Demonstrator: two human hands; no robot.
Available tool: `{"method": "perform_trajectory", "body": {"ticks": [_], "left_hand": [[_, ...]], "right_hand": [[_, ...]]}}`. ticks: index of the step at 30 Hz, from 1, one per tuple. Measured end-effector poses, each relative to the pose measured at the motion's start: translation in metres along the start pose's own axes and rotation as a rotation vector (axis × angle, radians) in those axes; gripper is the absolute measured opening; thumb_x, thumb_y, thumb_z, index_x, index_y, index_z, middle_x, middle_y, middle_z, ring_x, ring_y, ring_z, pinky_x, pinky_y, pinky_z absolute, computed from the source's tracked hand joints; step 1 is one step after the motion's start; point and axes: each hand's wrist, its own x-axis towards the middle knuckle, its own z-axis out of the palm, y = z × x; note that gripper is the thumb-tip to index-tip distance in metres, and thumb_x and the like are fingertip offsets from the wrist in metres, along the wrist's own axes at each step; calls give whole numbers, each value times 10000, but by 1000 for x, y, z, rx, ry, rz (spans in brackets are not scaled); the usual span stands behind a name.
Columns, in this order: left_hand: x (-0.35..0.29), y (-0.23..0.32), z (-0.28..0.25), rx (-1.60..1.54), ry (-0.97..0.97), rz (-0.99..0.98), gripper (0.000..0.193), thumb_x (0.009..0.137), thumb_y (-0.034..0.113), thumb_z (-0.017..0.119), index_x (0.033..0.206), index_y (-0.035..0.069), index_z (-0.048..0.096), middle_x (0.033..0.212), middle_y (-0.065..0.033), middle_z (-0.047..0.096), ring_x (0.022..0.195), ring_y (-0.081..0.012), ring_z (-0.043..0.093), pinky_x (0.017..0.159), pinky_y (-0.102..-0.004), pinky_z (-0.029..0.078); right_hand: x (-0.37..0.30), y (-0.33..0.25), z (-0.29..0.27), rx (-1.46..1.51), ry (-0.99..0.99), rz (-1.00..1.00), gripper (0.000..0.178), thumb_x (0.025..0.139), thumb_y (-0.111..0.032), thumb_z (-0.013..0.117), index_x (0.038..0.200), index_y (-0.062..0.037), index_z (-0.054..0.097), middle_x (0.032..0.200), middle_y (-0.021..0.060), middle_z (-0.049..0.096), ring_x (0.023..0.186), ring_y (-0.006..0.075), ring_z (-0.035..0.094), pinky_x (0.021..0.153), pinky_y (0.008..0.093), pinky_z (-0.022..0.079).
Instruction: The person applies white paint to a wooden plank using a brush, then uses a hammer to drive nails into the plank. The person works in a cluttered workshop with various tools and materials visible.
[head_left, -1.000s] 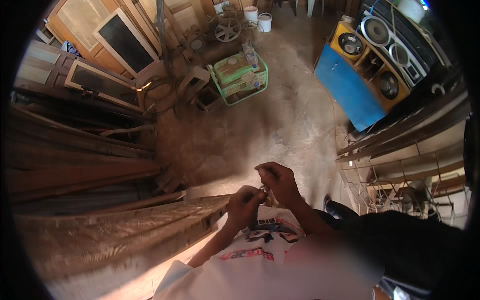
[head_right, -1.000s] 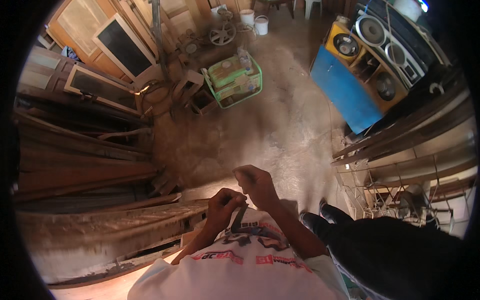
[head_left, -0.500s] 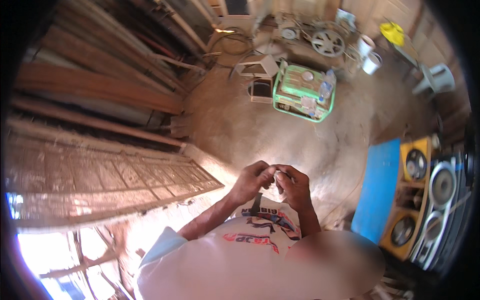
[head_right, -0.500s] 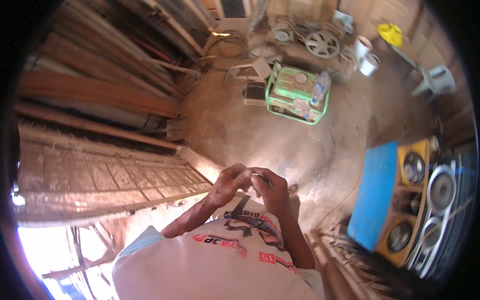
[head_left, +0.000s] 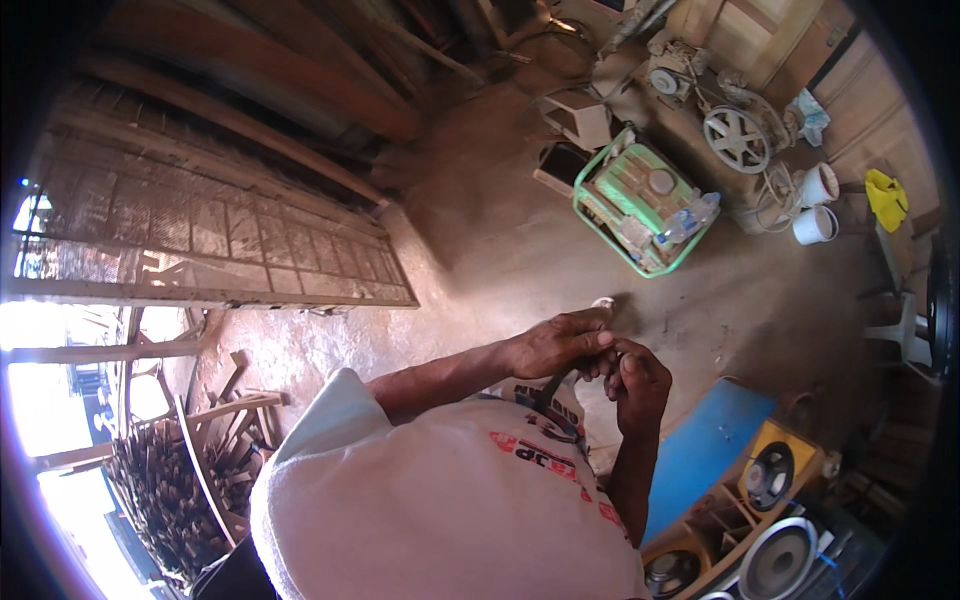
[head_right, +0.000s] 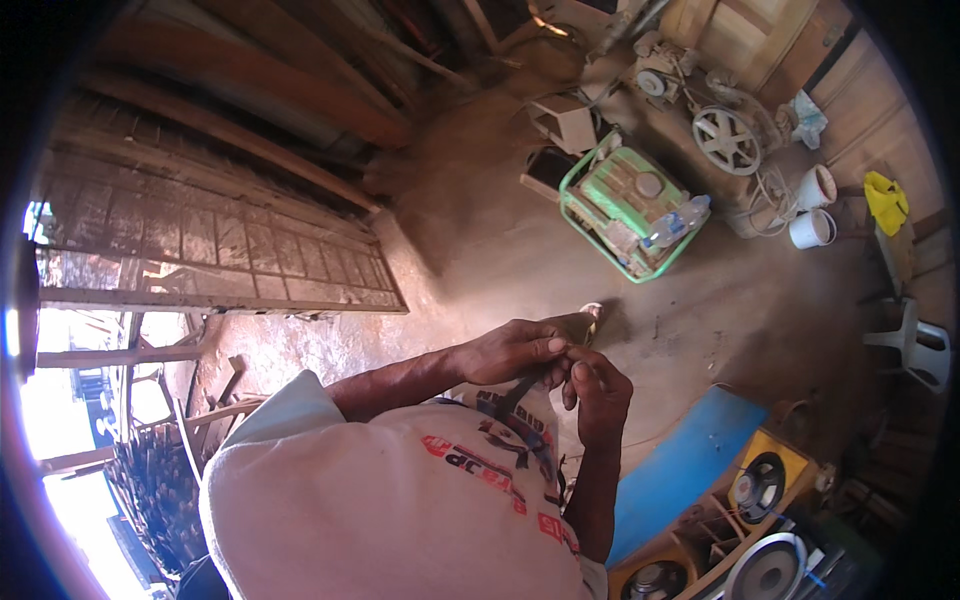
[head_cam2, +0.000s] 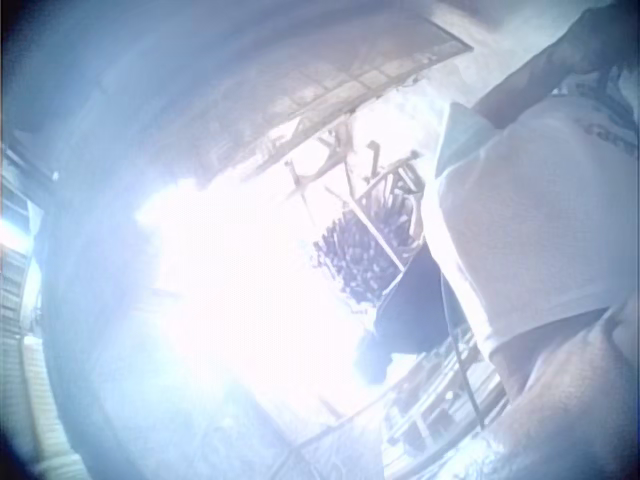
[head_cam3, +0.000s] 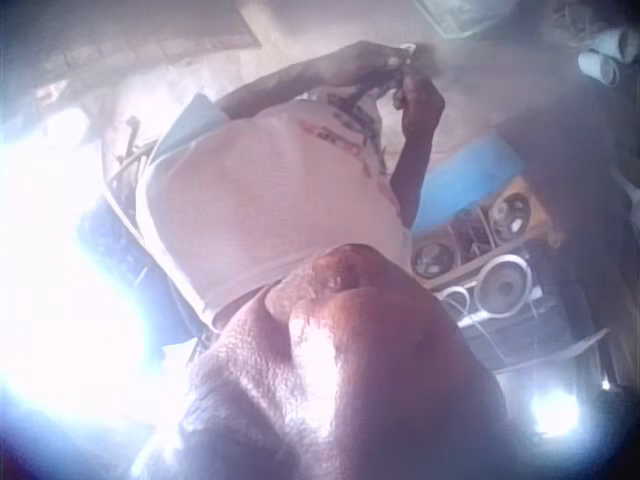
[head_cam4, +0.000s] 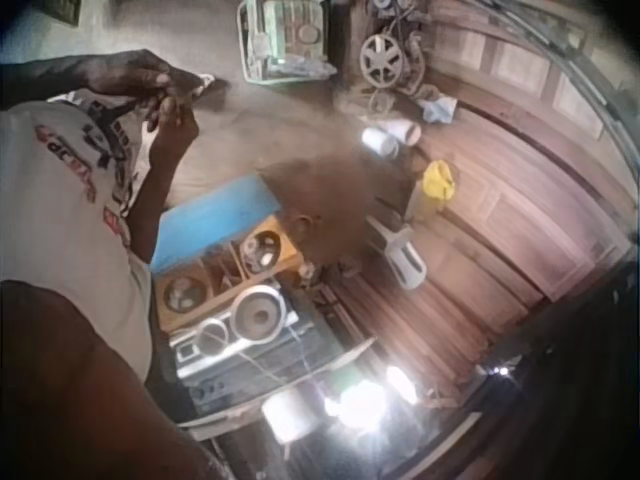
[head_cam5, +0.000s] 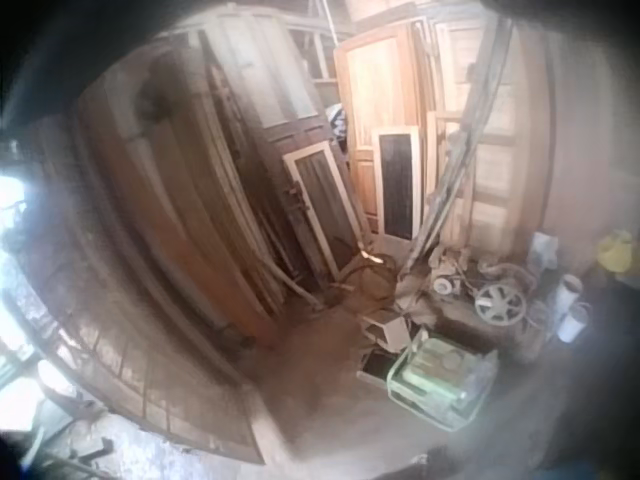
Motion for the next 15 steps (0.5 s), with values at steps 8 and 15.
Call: {"method": "perform_trajectory", "body": {"ticks": [8,15], "left_hand": [[163,44,47,104,-69,37,413,1183,344,418,1167,-3,642,1028,-48,671,921,-136,629,870,-329,546],[293,96,104,113,-100,21,336,1158,293,434,1110,20,624,961,-29,622,875,-124,590,829,-306,504]], "right_hand": [[69,-104,-111,-223,114,33,327,1061,-189,667,1299,27,725,898,55,684,648,73,541,558,247,446],[109,-205,-192,-328,202,-10,342,1068,-210,660,1333,-3,727,846,10,661,675,59,546,599,246,458]]}}
